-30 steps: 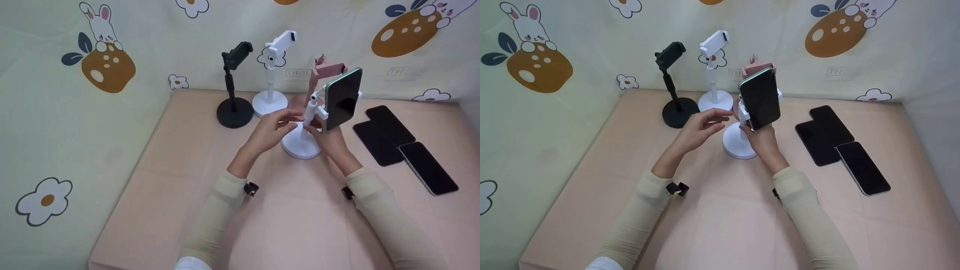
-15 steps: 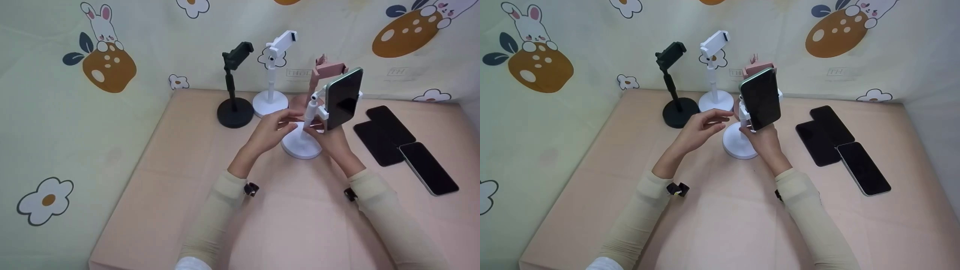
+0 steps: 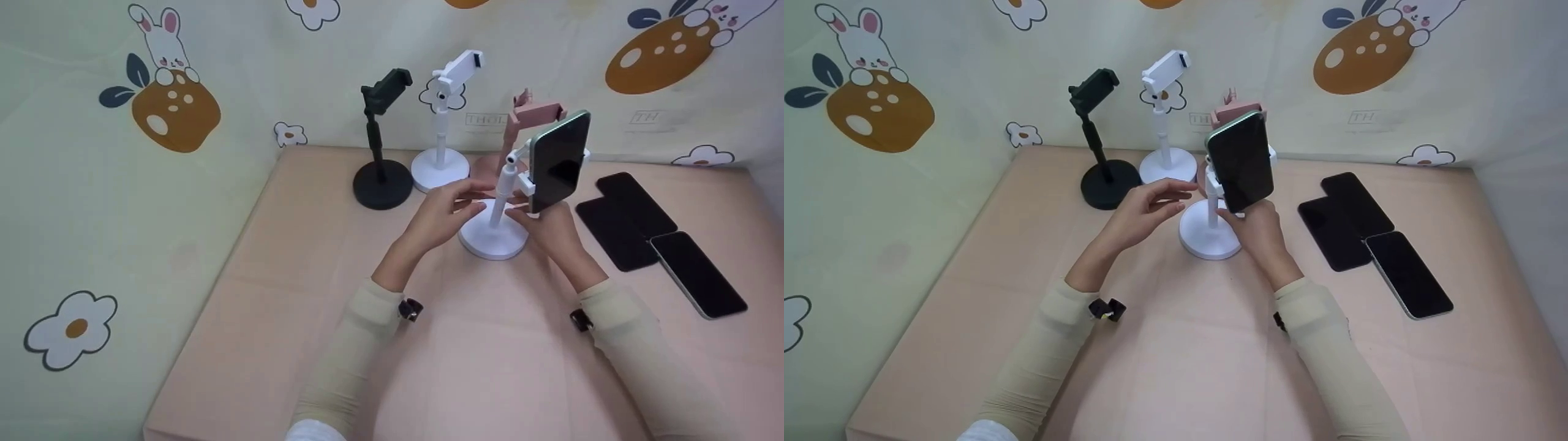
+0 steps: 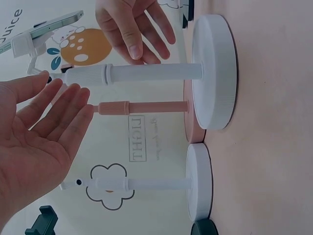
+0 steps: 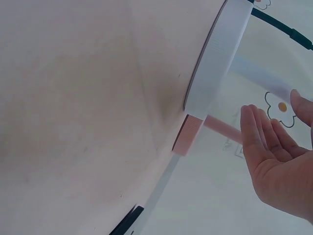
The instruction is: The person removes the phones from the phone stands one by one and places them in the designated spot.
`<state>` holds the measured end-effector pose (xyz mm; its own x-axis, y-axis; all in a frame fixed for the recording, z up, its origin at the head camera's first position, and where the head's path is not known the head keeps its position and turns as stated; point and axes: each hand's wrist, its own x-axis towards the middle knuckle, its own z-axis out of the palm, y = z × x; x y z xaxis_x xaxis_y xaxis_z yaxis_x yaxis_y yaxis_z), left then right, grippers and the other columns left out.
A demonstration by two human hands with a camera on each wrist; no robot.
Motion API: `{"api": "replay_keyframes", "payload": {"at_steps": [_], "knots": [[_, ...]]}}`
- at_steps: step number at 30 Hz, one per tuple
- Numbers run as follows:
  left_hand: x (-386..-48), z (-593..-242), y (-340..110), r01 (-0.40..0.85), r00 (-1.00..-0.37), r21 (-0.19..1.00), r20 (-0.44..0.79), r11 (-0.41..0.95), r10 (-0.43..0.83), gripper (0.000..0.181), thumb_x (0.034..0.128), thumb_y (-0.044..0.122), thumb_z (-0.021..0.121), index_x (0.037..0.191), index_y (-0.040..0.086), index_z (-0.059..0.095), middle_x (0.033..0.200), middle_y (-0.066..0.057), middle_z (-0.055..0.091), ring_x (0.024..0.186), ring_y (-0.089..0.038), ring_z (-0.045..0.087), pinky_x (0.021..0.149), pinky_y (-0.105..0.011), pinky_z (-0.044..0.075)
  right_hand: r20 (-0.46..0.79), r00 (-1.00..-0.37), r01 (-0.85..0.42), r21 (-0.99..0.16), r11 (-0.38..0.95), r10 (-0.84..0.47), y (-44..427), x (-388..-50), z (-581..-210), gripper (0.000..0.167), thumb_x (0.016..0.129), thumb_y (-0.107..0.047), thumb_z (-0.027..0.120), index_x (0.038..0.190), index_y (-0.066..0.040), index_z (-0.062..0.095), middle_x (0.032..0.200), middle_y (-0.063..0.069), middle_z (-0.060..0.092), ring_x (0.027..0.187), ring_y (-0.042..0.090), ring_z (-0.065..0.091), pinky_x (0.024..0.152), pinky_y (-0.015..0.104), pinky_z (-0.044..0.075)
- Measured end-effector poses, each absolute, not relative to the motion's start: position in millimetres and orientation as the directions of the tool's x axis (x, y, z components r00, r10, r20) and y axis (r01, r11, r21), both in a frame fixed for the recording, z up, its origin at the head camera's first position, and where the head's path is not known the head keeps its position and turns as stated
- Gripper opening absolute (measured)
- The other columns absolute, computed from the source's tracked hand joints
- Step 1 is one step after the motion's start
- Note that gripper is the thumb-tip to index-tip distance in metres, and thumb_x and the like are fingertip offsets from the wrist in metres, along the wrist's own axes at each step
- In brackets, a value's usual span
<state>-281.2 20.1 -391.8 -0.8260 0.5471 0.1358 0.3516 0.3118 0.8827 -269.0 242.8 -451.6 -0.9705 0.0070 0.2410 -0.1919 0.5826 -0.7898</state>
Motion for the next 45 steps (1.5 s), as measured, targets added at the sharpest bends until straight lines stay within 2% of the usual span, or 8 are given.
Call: {"api": "replay_keyframes", "payload": {"at_steps": [6, 10, 17, 23, 33, 39, 42, 45], "knots": [[-281, -391, 21, 0.36, -0.819, 0.882, 0.143, 0.304, 0.556, 0.039, 0.0993, 0.011, 0.06, 0.138, 0.009, 0.057, 0.139, -0.005, 0.062, 0.128, -0.018, 0.06, 0.108, -0.023, 0.047, 0.247, -0.969, -0.173, -0.762, 0.624, 0.033, 248, -267, -452, 0.033, 0.092, -0.008, 0.071, 0.123, 0.0, 0.064, 0.118, 0.021, 0.071, 0.112, 0.035, 0.068, 0.098, 0.044, 0.052], [-281, -391, 21, 0.357, -0.82, 0.882, 0.139, 0.307, 0.555, 0.039, 0.0987, 0.011, 0.061, 0.137, 0.01, 0.058, 0.139, -0.005, 0.062, 0.128, -0.018, 0.06, 0.107, -0.023, 0.047, 0.247, -0.968, -0.164, -0.743, 0.649, 0.037, 253, -265, -450, 0.031, 0.093, -0.01, 0.069, 0.123, -0.004, 0.064, 0.118, 0.019, 0.07, 0.111, 0.035, 0.066, 0.099, 0.048, 0.053], [-281, -391, 23, 0.362, -0.822, 0.881, 0.147, 0.305, 0.55, 0.038, 0.0981, 0.011, 0.062, 0.136, 0.012, 0.059, 0.137, -0.004, 0.063, 0.126, -0.016, 0.061, 0.106, -0.02, 0.048, 0.177, -0.981, -0.072, -0.725, 0.685, 0.083, 263, -261, -447, 0.029, 0.094, -0.012, 0.068, 0.118, 0.002, 0.059, 0.116, 0.024, 0.068, 0.112, 0.042, 0.066, 0.098, 0.052, 0.054], [-280, -390, 26, 0.34, -0.83, 0.887, 0.128, 0.311, 0.542, 0.038, 0.0979, 0.012, 0.063, 0.136, 0.014, 0.06, 0.138, -0.003, 0.063, 0.127, -0.015, 0.061, 0.105, -0.018, 0.047, 0.147, -0.985, -0.048, -0.731, 0.681, 0.088, 271, -258, -446, 0.034, 0.095, -0.013, 0.067, 0.124, 0.0, 0.057, 0.124, 0.024, 0.064, 0.116, 0.044, 0.064, 0.098, 0.052, 0.054], [-282, -390, 32, 0.332, -0.83, 0.893, 0.125, 0.303, 0.543, 0.037, 0.0975, 0.011, 0.063, 0.135, 0.013, 0.061, 0.137, -0.004, 0.064, 0.127, -0.014, 0.061, 0.107, -0.02, 0.047, 0.151, -0.983, -0.045, -0.744, 0.667, 0.102, 276, -253, -443, 0.035, 0.095, -0.014, 0.067, 0.127, -0.002, 0.055, 0.125, 0.022, 0.063, 0.118, 0.042, 0.063, 0.099, 0.051, 0.054], [-281, -387, 36, 0.347, -0.82, 0.895, 0.145, 0.28, 0.554, 0.036, 0.0983, 0.012, 0.062, 0.134, 0.013, 0.06, 0.136, -0.003, 0.064, 0.126, -0.014, 0.061, 0.105, -0.018, 0.048, 0.201, -0.973, -0.084, -0.759, 0.646, 0.11, 276, -246, -441, 0.048, 0.094, -0.008, 0.066, 0.137, 0.0, 0.046, 0.127, 0.023, 0.06, 0.118, 0.042, 0.063, 0.096, 0.05, 0.054], [-280, -386, 37, 0.353, -0.817, 0.895, 0.154, 0.272, 0.556, 0.036, 0.0984, 0.013, 0.062, 0.134, 0.013, 0.06, 0.137, -0.002, 0.064, 0.126, -0.013, 0.061, 0.104, -0.017, 0.048, 0.224, -0.967, -0.103, -0.783, 0.613, 0.125, 275, -243, -440, 0.053, 0.092, -0.002, 0.062, 0.14, 0.002, 0.04, 0.13, 0.024, 0.056, 0.118, 0.041, 0.062, 0.096, 0.044, 0.055], [-280, -385, 38, 0.36, -0.814, 0.898, 0.17, 0.253, 0.556, 0.036, 0.0983, 0.013, 0.062, 0.134, 0.012, 0.06, 0.136, -0.003, 0.064, 0.125, -0.014, 0.062, 0.104, -0.018, 0.048, 0.26, -0.955, -0.135, -0.805, 0.578, 0.139, 274, -240, -440, 0.057, 0.088, 0.003, 0.057, 0.142, 0.002, 0.038, 0.134, 0.022, 0.054, 0.117, 0.035, 0.062, 0.092, 0.025, 0.057]]}}
